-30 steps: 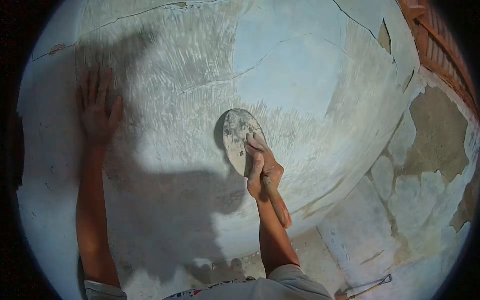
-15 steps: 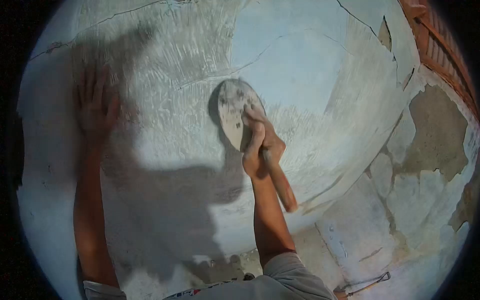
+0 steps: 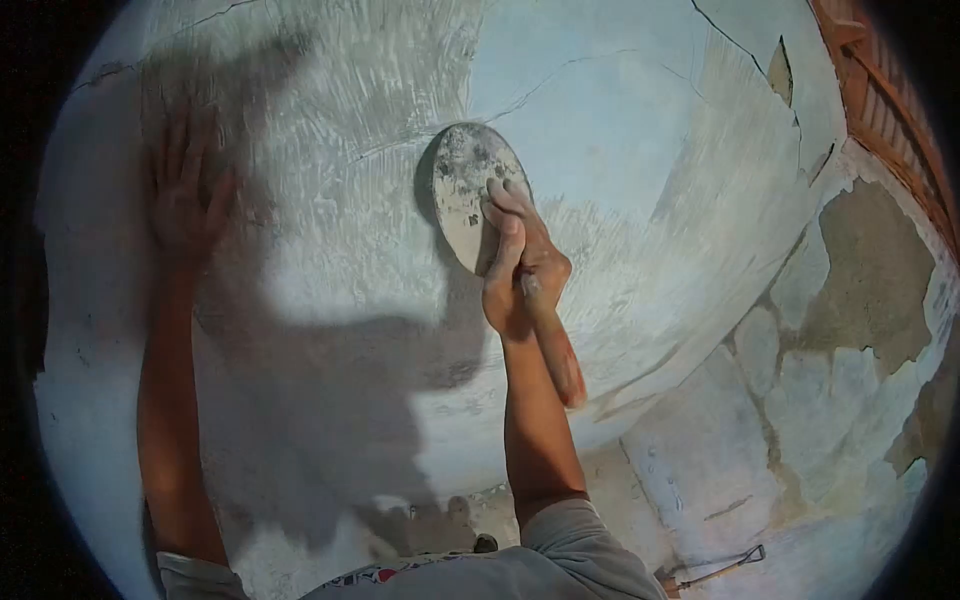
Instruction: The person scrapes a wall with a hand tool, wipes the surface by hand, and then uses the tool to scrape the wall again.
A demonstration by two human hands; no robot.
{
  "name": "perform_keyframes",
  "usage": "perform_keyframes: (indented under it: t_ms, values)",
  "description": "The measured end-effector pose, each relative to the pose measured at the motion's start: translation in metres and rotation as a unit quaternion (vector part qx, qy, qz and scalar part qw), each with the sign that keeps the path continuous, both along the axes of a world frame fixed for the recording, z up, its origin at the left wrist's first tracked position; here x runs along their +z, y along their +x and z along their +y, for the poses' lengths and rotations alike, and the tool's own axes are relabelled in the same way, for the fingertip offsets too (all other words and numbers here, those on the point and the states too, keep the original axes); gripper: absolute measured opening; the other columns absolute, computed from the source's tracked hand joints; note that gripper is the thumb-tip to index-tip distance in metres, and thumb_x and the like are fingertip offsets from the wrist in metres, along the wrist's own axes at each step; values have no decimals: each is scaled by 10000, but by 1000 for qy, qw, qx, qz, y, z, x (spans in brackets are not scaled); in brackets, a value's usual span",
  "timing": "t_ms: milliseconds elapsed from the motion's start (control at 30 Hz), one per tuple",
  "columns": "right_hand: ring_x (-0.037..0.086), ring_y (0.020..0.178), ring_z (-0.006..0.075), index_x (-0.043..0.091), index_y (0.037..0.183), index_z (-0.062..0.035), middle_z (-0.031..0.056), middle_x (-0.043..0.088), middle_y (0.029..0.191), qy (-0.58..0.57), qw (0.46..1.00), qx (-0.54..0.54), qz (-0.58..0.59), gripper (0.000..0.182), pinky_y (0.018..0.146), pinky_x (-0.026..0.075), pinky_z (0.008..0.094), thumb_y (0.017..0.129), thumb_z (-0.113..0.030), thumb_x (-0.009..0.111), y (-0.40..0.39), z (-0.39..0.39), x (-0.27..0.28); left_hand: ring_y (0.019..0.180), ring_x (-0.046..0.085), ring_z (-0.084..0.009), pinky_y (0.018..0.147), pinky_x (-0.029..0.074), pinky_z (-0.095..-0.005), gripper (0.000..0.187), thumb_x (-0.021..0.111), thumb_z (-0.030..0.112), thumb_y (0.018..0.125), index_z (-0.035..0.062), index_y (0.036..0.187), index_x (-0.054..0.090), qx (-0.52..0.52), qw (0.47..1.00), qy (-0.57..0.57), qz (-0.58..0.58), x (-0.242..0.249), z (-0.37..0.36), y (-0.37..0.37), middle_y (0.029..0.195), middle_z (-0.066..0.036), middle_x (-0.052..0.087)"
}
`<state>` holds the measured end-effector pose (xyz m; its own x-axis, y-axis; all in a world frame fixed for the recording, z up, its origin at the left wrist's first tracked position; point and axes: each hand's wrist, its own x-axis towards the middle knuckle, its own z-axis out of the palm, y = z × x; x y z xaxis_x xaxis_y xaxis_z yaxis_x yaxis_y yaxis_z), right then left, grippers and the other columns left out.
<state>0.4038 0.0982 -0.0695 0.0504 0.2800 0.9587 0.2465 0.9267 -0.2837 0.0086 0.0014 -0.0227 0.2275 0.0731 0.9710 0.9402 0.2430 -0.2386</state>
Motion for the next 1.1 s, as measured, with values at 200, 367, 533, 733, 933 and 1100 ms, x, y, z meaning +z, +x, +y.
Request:
perform_keyframes:
  t_ms: [200,367,533,733,933,1100]
  values:
    - [716,1200,330,755,1108,138,240,767,1202,11,1000,29,-5,488,1111,509,436,1153,-230,439,11,-3,-73,1603,272,-383,1277,169,-658,669,575,407,1033,260,1660,393,19,1000,8,-1,1,0,-1,1757,-57,299]
    - [730,1161,307,759,1180,87,214,776,1204,-5,999,19,33,457,1075,534,397,1148,-273,479,-5,4,-5,1612,256,-367,1283,153,-659,671,563,426,1036,271,1664,382,17,1000,3,6,0,0,-2,1762,-51,285]
    - [675,1276,401,764,1107,107,243,757,1231,-36,999,21,-5,435,1107,521,479,1136,-211,468,10,-13,-76,1613,253,-366,1284,147,-656,657,553,420,1044,279,1663,385,30,999,-9,-12,-1,-1,0,1755,-56,301]
    - [736,1182,344,790,1063,57,200,775,1205,33,999,15,32,323,992,590,387,1099,-114,518,-9,2,-2,1606,268,-381,1273,173,-676,701,603,416,1018,322,1669,362,17,1000,-8,-11,1,-2,6,1755,-51,301]
    - [713,1228,356,737,1240,18,202,750,1262,-119,992,-26,-20,313,1025,568,391,1104,-134,500,15,-31,-111,1619,228,-375,1276,147,-669,698,584,427,1027,304,1674,356,20,1000,-22,-10,-1,-1,1,1761,-71,282]
    - [748,1110,366,763,1220,-14,210,760,1237,-387,920,38,-58,392,971,571,396,1126,-227,448,66,-79,-244,1623,208,-382,1277,134,-669,674,558,415,1039,274,1671,369,35,998,-39,-30,0,-7,6,1764,-84,268]
